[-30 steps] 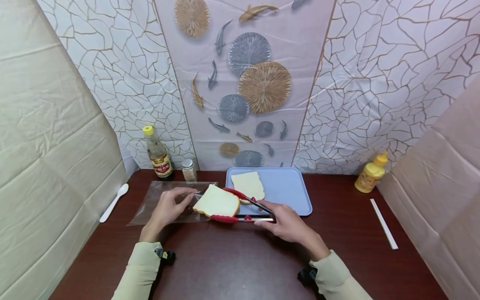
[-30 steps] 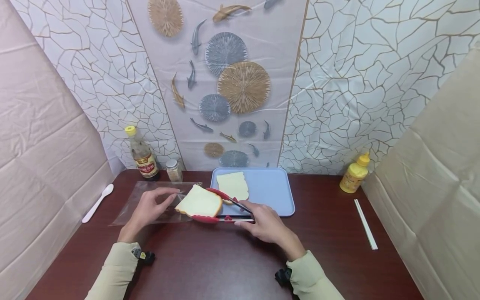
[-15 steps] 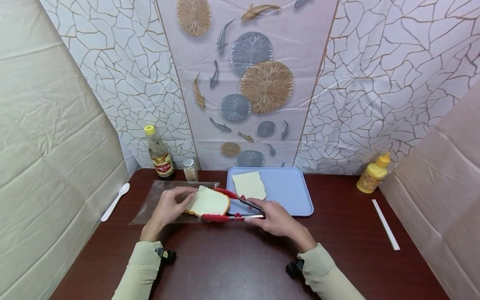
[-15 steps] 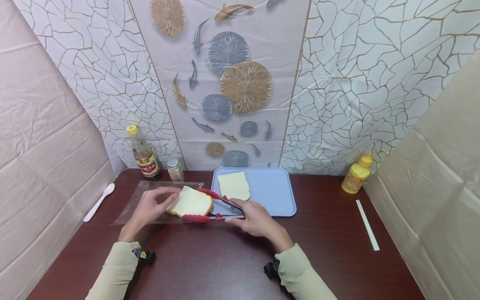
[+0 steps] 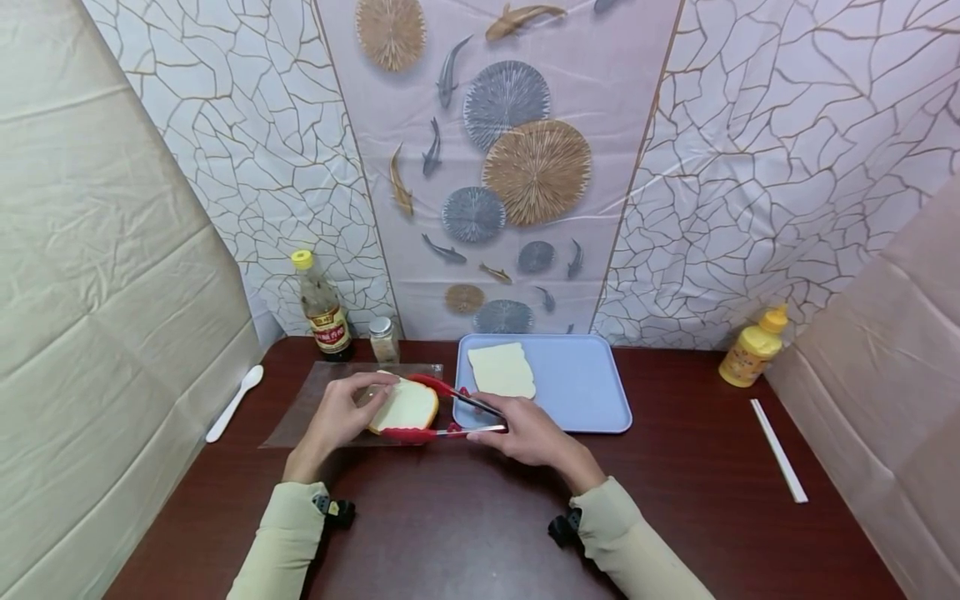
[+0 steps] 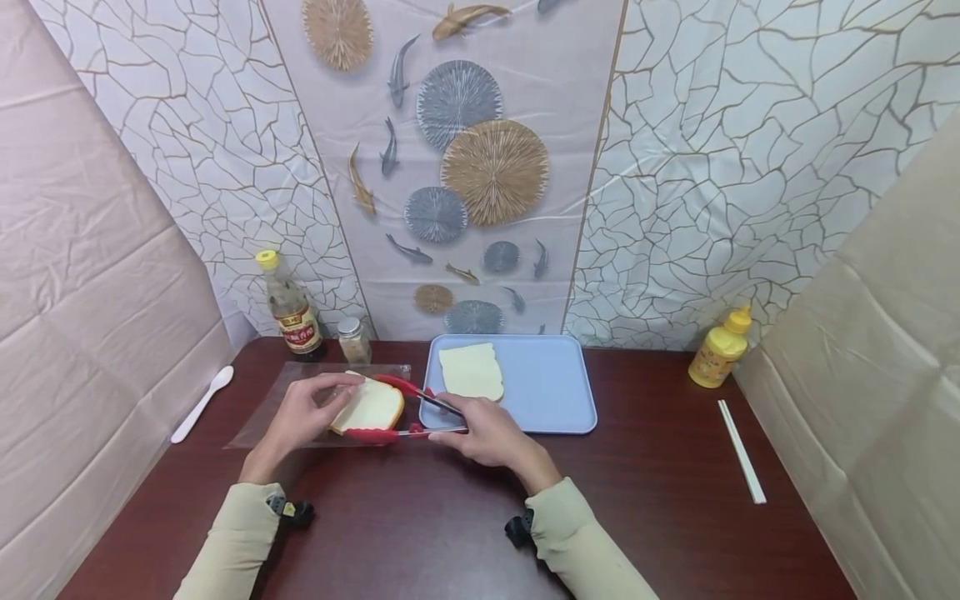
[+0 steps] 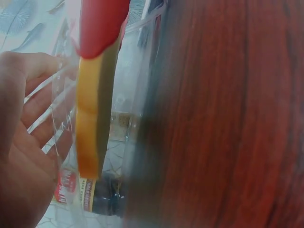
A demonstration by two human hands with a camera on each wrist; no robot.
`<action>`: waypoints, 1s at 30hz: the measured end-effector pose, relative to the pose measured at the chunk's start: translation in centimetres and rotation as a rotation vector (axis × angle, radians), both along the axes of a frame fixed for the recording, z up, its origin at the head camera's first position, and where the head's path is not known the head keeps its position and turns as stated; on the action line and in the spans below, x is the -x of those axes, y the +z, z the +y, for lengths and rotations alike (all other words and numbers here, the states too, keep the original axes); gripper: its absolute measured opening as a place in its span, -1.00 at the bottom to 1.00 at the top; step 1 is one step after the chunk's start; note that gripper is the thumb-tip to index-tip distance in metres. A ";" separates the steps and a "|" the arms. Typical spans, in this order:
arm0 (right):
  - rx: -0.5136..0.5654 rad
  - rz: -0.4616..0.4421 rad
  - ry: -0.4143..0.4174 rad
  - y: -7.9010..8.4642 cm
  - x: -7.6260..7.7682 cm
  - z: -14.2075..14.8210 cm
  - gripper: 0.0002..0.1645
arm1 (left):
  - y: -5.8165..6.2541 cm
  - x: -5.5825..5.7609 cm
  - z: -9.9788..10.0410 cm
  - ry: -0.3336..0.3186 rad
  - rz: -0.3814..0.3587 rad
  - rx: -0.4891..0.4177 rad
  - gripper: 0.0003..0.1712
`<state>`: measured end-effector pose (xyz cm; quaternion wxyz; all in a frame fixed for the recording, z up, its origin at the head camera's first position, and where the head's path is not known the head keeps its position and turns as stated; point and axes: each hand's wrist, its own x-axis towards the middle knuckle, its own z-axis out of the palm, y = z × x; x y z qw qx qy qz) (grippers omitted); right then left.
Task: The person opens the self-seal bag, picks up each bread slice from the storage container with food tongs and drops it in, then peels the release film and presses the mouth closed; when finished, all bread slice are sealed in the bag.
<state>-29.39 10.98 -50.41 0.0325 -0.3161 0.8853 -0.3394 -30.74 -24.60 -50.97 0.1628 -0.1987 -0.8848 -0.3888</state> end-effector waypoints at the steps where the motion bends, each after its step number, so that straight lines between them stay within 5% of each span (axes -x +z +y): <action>1: 0.005 -0.003 0.005 0.0 0.1 -0.2 -0.18 | 0.0 0.0 0.0 -0.001 0.002 0.001 -0.78; 15: -0.005 0.006 0.048 -0.5 1.3 -3.6 -0.16 | 0.2 0.0 0.0 -0.005 -0.021 -0.033 -0.78; 30: -0.023 0.008 0.049 -0.8 2.2 -6.5 -0.13 | 0.1 0.1 0.1 -0.040 0.044 -0.031 -0.80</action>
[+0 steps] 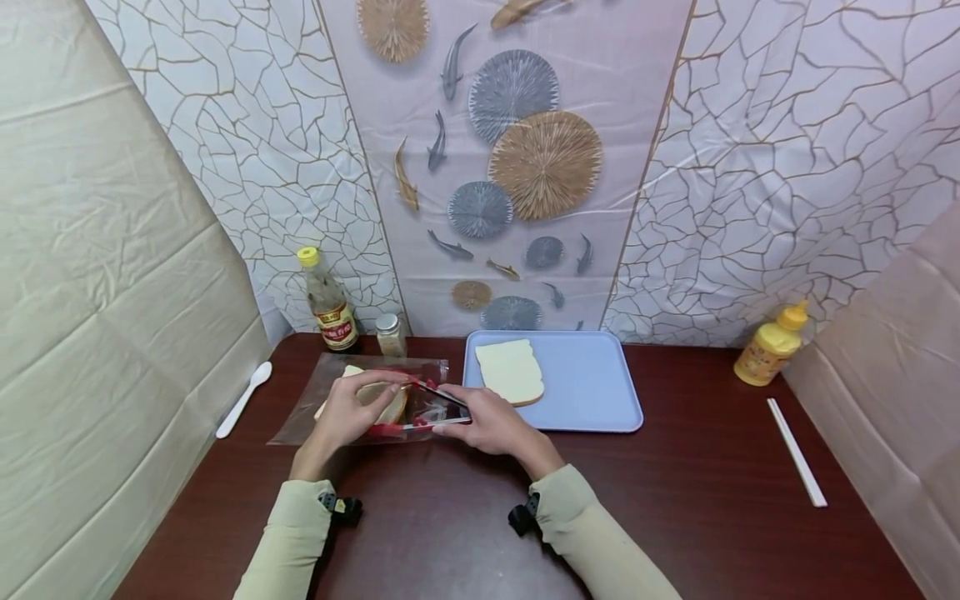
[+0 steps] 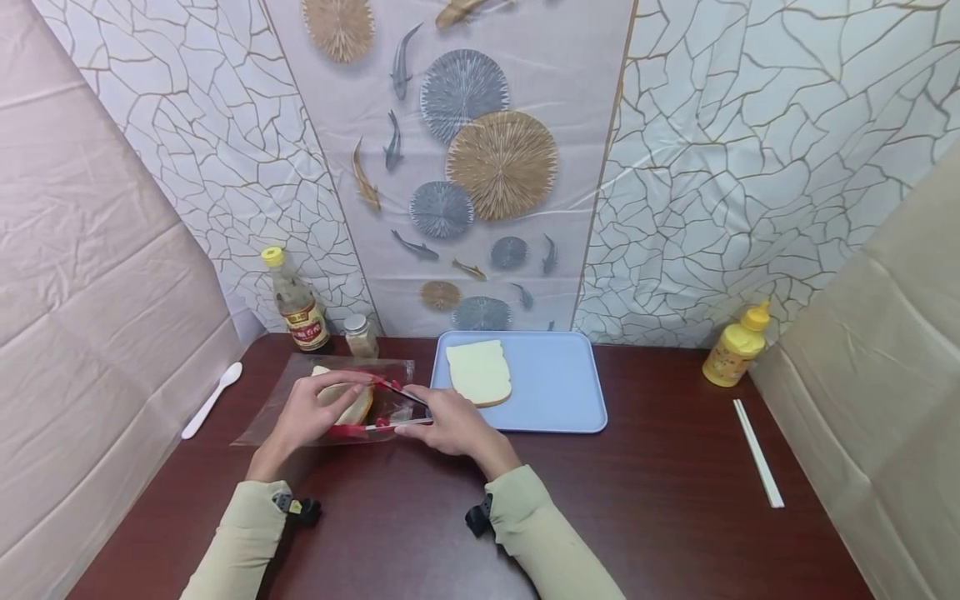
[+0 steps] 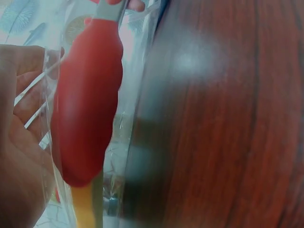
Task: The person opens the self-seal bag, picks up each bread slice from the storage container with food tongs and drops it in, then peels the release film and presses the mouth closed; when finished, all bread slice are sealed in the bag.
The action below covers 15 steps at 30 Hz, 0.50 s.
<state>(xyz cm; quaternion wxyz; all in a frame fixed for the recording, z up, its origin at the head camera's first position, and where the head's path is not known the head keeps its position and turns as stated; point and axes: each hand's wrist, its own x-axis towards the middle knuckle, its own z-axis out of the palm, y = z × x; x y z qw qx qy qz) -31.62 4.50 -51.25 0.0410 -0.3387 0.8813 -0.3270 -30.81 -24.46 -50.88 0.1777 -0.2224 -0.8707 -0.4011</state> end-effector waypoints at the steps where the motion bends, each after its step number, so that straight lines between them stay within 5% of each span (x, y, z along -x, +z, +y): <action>1: 0.000 0.002 0.000 0.0 0.0 -0.1 -0.13 | 0.0 0.0 0.0 -0.004 -0.002 -0.003 -0.79; 15: 0.022 -0.025 0.003 -0.1 0.2 -0.5 -0.12 | -0.6 0.2 -0.3 0.039 -0.021 0.046 -0.81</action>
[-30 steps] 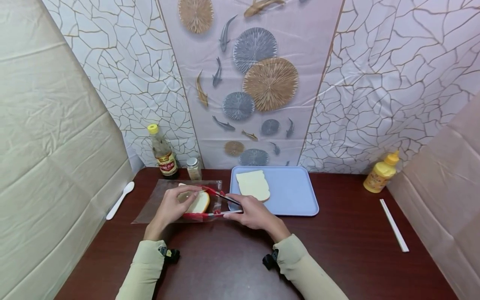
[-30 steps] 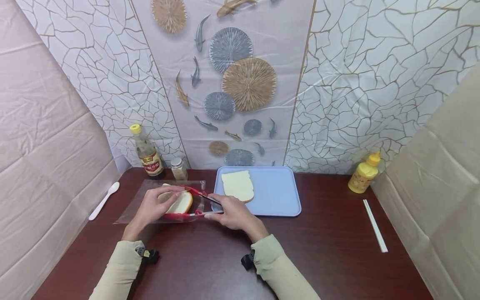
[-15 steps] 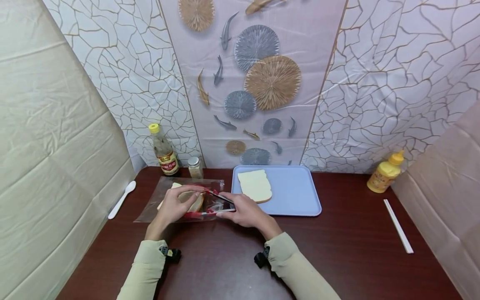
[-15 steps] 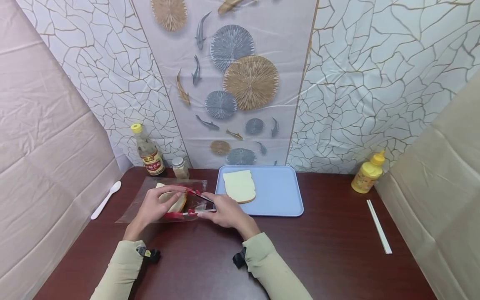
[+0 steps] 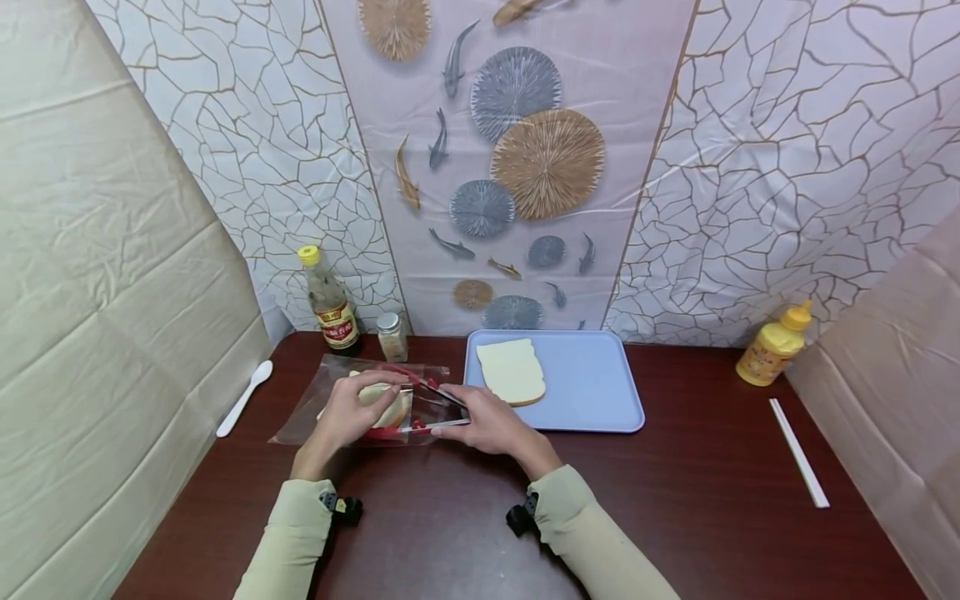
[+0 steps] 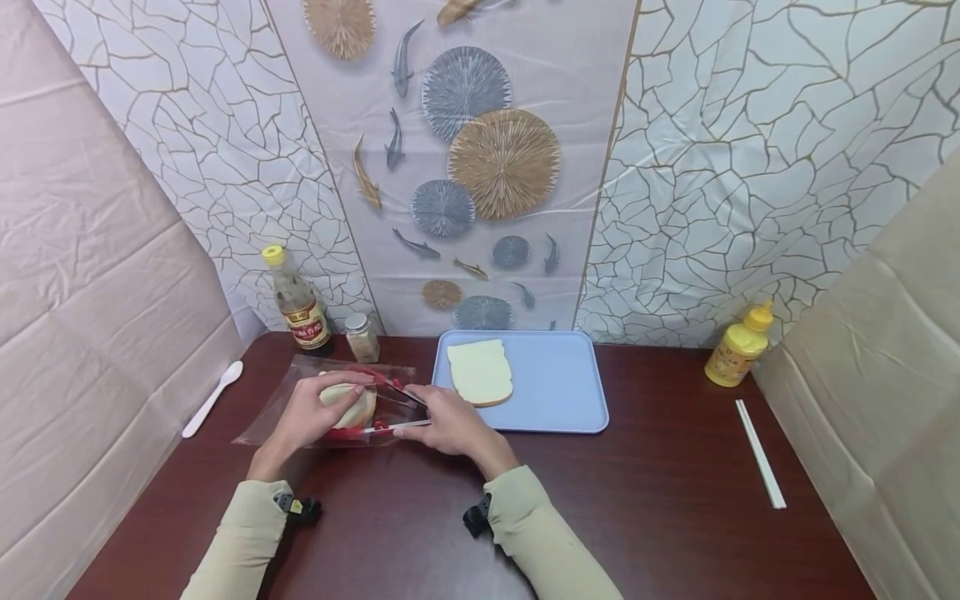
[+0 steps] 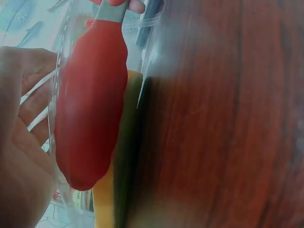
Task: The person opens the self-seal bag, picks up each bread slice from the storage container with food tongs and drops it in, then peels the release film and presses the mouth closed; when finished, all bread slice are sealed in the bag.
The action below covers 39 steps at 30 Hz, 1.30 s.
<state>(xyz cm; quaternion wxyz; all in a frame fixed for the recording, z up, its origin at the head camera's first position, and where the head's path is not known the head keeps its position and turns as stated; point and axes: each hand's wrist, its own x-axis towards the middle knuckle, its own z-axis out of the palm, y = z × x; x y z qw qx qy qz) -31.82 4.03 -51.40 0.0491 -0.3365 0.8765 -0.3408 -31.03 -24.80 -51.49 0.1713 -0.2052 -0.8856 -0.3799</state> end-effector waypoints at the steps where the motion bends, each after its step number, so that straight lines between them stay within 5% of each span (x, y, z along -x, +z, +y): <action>1: 0.004 -0.003 0.002 0.0 0.0 0.1 -0.12 | 0.0 0.0 0.0 0.003 -0.002 0.001 -0.81; 10: 0.041 -0.031 -0.041 -0.1 -0.1 1.6 -0.09 | 0.1 -0.1 0.2 0.004 -0.057 -0.023 -0.79; 17: 0.024 -0.025 -0.081 0.0 -0.8 3.3 -0.11 | -0.1 0.0 0.3 -0.009 -0.011 -0.024 -0.78; 32: 0.031 0.016 -0.216 0.3 -3.8 11.6 -0.08 | -0.3 0.0 0.3 -0.006 -0.018 -0.001 -0.80; 39: 0.048 0.037 -0.361 -0.1 -3.7 14.5 -0.02 | -0.5 0.0 0.5 0.006 -0.045 0.010 -0.81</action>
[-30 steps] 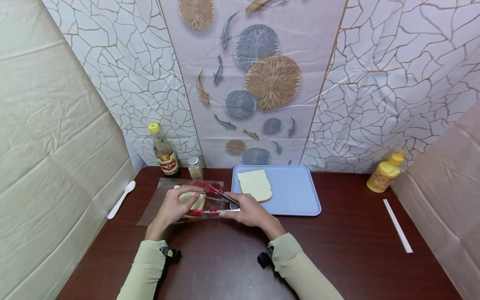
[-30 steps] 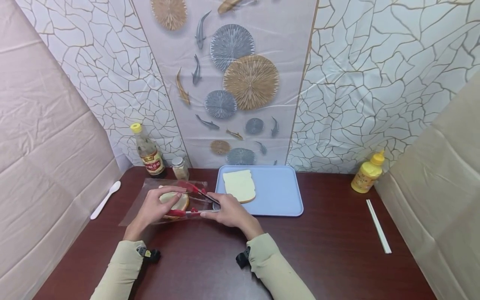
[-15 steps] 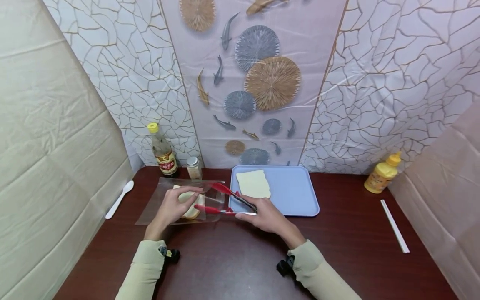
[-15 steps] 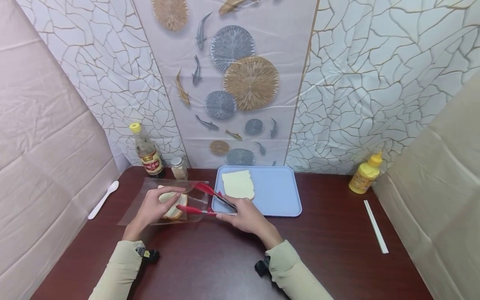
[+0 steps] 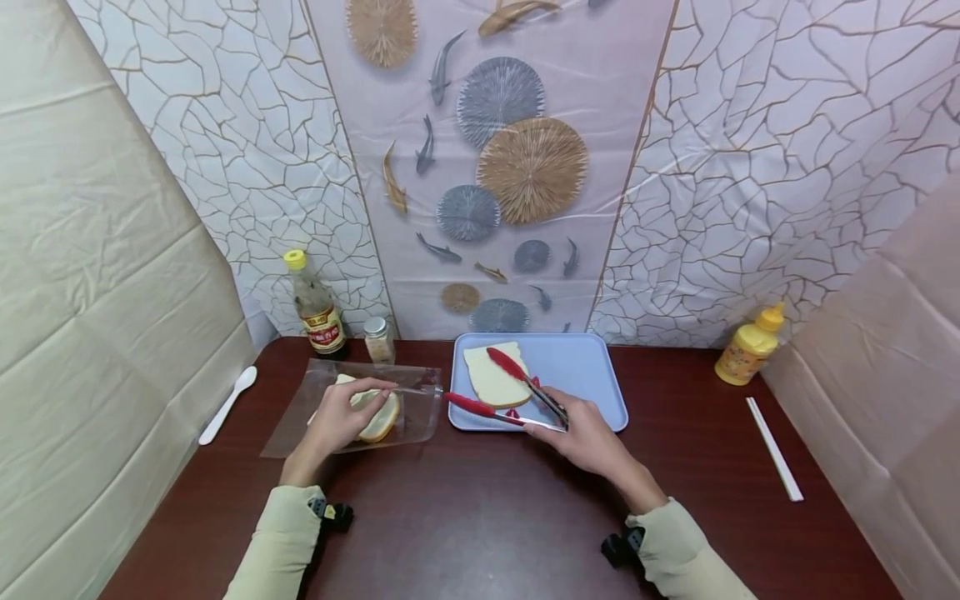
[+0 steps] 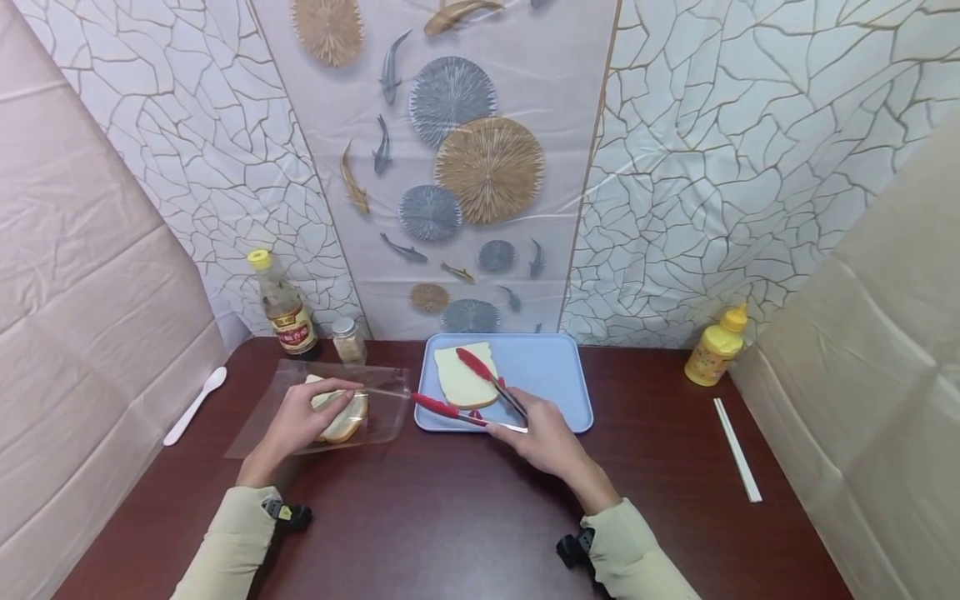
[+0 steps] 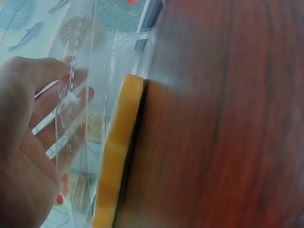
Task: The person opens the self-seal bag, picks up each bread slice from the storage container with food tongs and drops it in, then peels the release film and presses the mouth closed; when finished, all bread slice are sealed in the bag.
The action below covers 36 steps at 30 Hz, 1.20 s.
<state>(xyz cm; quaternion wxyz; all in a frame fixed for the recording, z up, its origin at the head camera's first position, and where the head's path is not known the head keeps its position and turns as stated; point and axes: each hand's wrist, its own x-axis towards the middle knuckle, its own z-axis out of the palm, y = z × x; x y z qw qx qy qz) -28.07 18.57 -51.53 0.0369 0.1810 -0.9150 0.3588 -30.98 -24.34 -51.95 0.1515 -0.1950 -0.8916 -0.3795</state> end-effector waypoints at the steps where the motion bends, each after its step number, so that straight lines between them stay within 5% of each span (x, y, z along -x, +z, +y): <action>1: -0.002 0.005 -0.022 -0.1 0.1 0.1 -0.02 | 0.0 0.0 0.0 -0.002 -0.002 0.001 -0.82; 14: -0.008 0.008 -0.177 -0.4 0.4 0.3 0.04 | -0.1 0.1 -0.1 -0.010 -0.007 0.004 -0.82; 36: -0.040 -0.042 -0.253 0.2 -1.2 5.2 0.05 | -0.2 0.1 -0.1 -0.024 -0.008 -0.002 -0.82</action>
